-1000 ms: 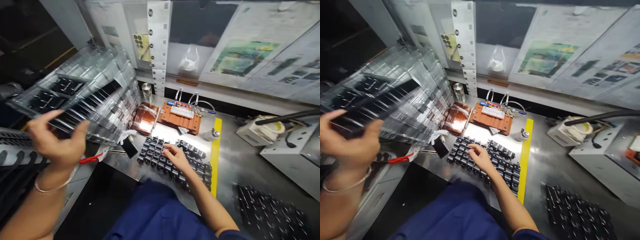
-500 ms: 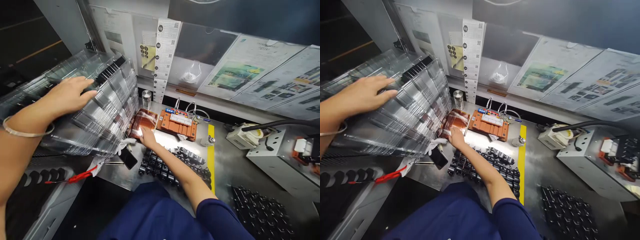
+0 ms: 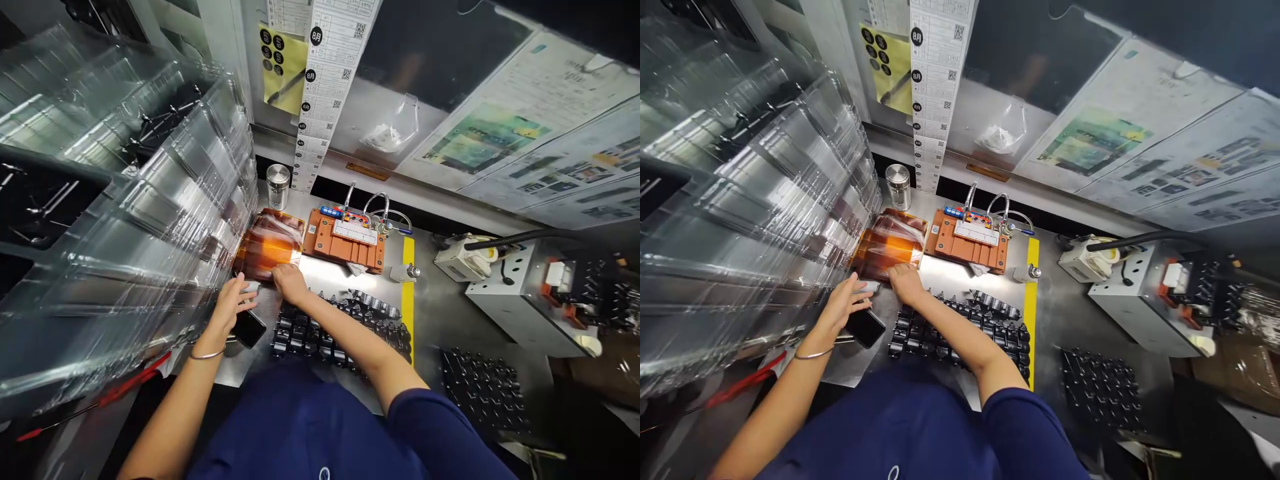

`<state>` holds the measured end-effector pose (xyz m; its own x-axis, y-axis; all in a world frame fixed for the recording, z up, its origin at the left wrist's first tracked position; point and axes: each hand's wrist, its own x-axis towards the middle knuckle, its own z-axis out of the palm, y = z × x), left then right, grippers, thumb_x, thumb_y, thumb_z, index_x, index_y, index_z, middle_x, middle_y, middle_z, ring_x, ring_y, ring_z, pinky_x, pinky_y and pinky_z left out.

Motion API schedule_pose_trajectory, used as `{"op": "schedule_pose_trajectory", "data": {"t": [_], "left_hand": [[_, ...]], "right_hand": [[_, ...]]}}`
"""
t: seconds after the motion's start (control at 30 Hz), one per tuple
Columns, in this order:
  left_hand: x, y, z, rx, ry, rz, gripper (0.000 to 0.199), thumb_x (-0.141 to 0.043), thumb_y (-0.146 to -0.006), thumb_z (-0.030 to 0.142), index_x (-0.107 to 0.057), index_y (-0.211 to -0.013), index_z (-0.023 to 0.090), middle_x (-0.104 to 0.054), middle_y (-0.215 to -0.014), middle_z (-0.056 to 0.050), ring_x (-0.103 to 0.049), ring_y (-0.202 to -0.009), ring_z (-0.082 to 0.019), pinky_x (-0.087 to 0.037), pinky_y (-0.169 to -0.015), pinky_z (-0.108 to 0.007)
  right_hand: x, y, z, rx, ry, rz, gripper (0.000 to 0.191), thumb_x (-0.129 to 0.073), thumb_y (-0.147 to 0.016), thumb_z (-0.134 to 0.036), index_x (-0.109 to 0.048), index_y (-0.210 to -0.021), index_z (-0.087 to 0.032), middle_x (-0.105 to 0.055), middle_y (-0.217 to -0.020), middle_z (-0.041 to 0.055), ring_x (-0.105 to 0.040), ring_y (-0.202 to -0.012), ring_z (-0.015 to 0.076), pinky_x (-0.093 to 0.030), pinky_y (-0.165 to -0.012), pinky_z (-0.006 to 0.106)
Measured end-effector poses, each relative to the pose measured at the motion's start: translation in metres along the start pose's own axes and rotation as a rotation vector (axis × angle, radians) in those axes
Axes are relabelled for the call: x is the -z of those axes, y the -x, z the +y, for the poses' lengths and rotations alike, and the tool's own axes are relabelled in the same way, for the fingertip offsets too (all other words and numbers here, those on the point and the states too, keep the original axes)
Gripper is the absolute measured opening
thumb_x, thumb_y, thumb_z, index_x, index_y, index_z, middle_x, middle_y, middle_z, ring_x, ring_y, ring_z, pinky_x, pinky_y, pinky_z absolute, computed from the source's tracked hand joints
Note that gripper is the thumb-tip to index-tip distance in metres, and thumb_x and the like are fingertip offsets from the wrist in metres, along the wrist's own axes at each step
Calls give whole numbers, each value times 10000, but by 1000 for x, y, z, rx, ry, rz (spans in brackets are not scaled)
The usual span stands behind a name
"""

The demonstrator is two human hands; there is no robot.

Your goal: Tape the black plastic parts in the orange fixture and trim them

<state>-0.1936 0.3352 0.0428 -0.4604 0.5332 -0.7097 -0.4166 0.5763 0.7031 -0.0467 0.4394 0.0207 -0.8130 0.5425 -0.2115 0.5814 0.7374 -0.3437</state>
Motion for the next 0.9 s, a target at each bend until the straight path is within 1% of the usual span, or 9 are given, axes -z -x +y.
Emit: {"op": "schedule_pose_trajectory", "data": {"t": [0.07, 0.13, 0.2, 0.3, 0.4, 0.5, 0.6, 0.77, 0.9], "left_hand": [[-8, -14, 6, -19, 86, 14, 427, -614, -800, 551, -541, -984, 173, -671, -1050, -148, -719, -780, -201, -607, -643, -341], [-15, -21, 13, -69, 95, -3, 363, -702, -744, 457, -560, -901, 162, -689, -903, -104, -713, -752, -187, -604, -685, -333], [-23, -22, 16, -134, 76, -53, 358, -777, -647, 380, -579, -840, 153, -684, -757, -57, -707, -717, -180, -596, -710, -327], [-36, -17, 17, -270, -35, -158, 395, -783, -579, 422, -611, -812, 152, -688, -685, -44, -704, -690, -200, -588, -694, -338], [-48, -8, 19, -439, -219, -200, 344, -731, -605, 472, -639, -742, 170, -701, -671, -47, -689, -660, -199, -570, -653, -317], [-56, -3, 23, -521, -287, -266, 317, -702, -625, 471, -669, -736, 176, -716, -675, -51, -679, -651, -196, -562, -642, -305], [-61, 0, 28, -553, -315, -357, 331, -672, -654, 448, -703, -826, 167, -746, -762, -73, -695, -707, -212, -573, -700, -325], [-67, 7, 33, -703, -515, -358, 245, -569, -715, 378, -710, -800, 196, -754, -769, -65, -692, -696, -212, -561, -701, -319], [-68, 7, 36, -747, -536, -372, 246, -565, -731, 386, -712, -784, 196, -754, -765, -60, -684, -678, -203, -555, -681, -306]], "right_hand": [[5, 8, 6, 51, -41, 27, 307, -405, -984, -170, -631, -1182, -103, -675, -1203, 165, -558, -1209, 228, -402, -1035, 378], [12, 17, 11, 77, -93, 37, 279, -445, -967, -161, -651, -1142, -92, -691, -1172, 169, -567, -1211, 239, -415, -1033, 392], [19, 23, 13, 48, -162, 60, 244, -494, -950, -180, -674, -1100, -110, -703, -1150, 158, -600, -1168, 241, -445, -1004, 392], [32, 25, 10, -5, -316, 205, 243, -536, -939, -246, -681, -1115, -160, -706, -1151, 124, -637, -1093, 207, -480, -963, 344], [49, 23, 4, -38, -461, 296, 233, -545, -931, -259, -704, -1074, -166, -731, -1065, 101, -665, -987, 179, -497, -902, 293], [67, 24, 3, -111, -533, 242, 200, -545, -912, -203, -740, -919, -162, -750, -892, 65, -670, -828, 160, -494, -783, 258], [80, 30, 4, -177, -522, 202, 175, -576, -877, -186, -748, -885, -155, -746, -850, 54, -655, -770, 151, -464, -718, 239], [89, 37, 3, -248, -403, 153, 142, -616, -825, -198, -754, -840, -169, -746, -802, 41, -647, -728, 160, -435, -664, 244], [92, 37, 8, -237, -501, 141, 174, -600, -813, -145, -763, -867, -179, -758, -840, 30, -663, -754, 151, -449, -680, 232]]}}
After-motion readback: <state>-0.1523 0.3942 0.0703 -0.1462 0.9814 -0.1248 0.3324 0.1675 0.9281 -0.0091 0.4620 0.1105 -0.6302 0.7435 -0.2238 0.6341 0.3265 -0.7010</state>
